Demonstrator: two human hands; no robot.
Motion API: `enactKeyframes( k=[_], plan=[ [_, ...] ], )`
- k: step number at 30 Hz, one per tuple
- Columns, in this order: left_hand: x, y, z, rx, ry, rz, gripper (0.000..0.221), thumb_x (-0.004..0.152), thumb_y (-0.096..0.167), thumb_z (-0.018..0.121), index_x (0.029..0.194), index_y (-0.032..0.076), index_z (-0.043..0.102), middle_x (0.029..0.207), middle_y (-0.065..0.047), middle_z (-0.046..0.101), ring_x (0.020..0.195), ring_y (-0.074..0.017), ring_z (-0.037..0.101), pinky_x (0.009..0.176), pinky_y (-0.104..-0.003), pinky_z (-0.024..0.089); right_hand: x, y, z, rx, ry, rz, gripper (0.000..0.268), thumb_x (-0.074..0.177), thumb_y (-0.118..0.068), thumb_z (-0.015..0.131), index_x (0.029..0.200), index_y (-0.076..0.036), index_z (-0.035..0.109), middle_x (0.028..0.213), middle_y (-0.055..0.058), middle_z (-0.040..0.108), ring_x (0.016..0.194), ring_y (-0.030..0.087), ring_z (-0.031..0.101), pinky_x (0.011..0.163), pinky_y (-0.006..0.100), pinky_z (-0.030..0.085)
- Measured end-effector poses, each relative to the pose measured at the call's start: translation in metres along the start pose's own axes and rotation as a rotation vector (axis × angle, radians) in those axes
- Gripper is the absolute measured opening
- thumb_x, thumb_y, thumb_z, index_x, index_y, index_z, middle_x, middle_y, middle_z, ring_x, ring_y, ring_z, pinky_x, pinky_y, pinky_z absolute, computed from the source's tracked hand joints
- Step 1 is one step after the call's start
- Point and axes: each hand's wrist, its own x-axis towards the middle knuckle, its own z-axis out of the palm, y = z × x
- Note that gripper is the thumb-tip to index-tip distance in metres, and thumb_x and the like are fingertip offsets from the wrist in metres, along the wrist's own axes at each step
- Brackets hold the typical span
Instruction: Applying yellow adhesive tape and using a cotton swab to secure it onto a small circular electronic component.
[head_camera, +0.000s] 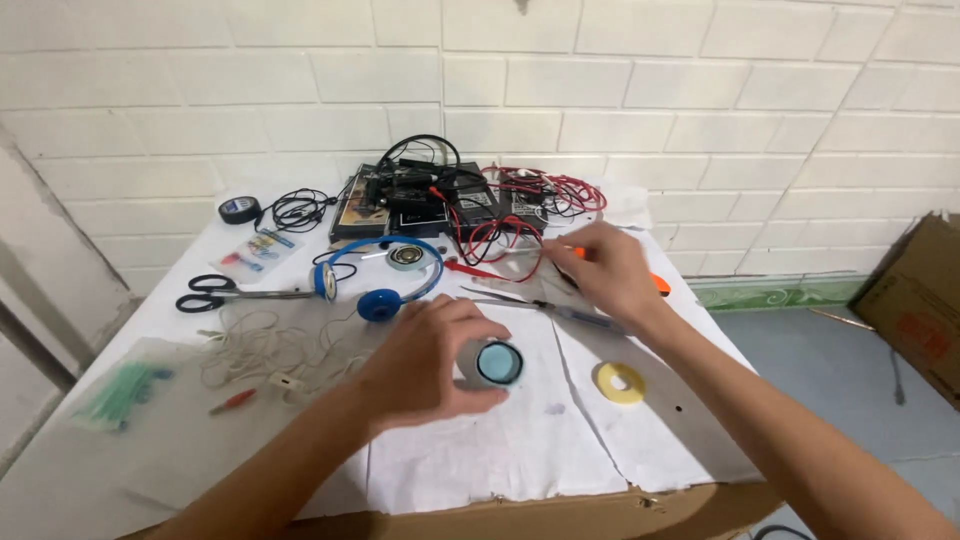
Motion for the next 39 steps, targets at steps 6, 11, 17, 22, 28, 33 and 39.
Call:
enactKeyframes(
  k=[6,11,17,22,28,33,39],
  plan=[
    [-0.005,0.016,0.003,-0.002,-0.086,-0.018,0.064,0.075,0.031,0.083,0.135,0.017,0.066,0.112,-0.009,0.069,0.110,-0.0264,0.066,0.097,-0.052,0.047,0.022,0.008,-0.015,-0.107,-0.156,-0.141,0.064,0.086,-0.042,0.078,0.139,-0.009,0.064,0.122,0.027,0.066,0.125,0.046,0.058,0.108,0.056,0.046],
    [-0.010,0.004,0.001,0.044,-0.058,0.025,0.082,0.065,0.049,0.085,0.135,0.011,0.062,0.114,-0.012,0.064,0.112,-0.0320,0.061,0.097,-0.055,0.041,-0.026,0.025,-0.026,-0.616,-0.208,-0.423,0.044,0.081,-0.043,0.076,0.117,-0.018,0.077,0.119,0.015,0.066,0.111,0.039,0.064,0.097,0.047,0.053],
    [-0.011,-0.005,0.017,0.109,0.029,0.006,0.058,0.068,0.056,0.086,0.106,0.014,0.075,0.106,-0.007,0.063,0.111,-0.0266,0.058,0.100,-0.054,0.037,-0.045,0.044,-0.017,-0.699,-0.032,-0.397,0.025,0.091,-0.037,0.070,0.105,-0.018,0.074,0.125,0.005,0.061,0.115,0.030,0.061,0.095,0.042,0.051],
    [-0.002,-0.010,0.005,0.011,0.069,-0.018,0.056,0.078,0.046,0.083,0.122,0.013,0.072,0.109,-0.012,0.068,0.112,-0.0296,0.063,0.100,-0.054,0.041,-0.072,-0.002,-0.048,-0.391,-0.059,-0.238,0.023,0.101,-0.028,0.057,0.123,-0.021,0.057,0.084,0.004,0.075,0.071,0.030,0.072,0.071,0.045,0.055],
    [-0.005,-0.011,0.018,0.042,0.261,0.118,0.063,0.080,0.018,0.083,0.137,0.004,0.060,0.121,-0.010,0.064,0.106,-0.0276,0.065,0.081,-0.040,0.057,-0.111,-0.032,-0.036,-0.353,-0.196,-0.711,0.033,0.094,-0.025,0.066,0.126,-0.019,0.065,0.103,0.003,0.073,0.078,0.025,0.072,0.063,0.037,0.055],
    [-0.003,-0.009,0.017,-0.063,0.257,0.010,0.066,0.084,0.018,0.079,0.144,0.009,0.054,0.125,-0.010,0.063,0.076,-0.0224,0.063,0.074,-0.038,0.054,-0.115,-0.034,-0.011,-0.399,-0.021,-0.761,0.034,0.094,-0.013,0.066,0.127,-0.020,0.066,0.093,0.000,0.063,0.068,0.022,0.062,0.049,0.038,0.049],
    [-0.002,0.002,0.008,-0.005,0.232,0.030,0.060,0.086,0.013,0.081,0.141,0.003,0.059,0.127,-0.026,0.066,0.109,-0.0360,0.071,0.084,-0.041,0.062,-0.112,-0.055,-0.007,-0.277,-0.060,-0.670,0.026,0.093,-0.013,0.067,0.118,-0.013,0.075,0.087,0.010,0.073,0.069,0.022,0.072,0.059,0.029,0.059]
  ],
)
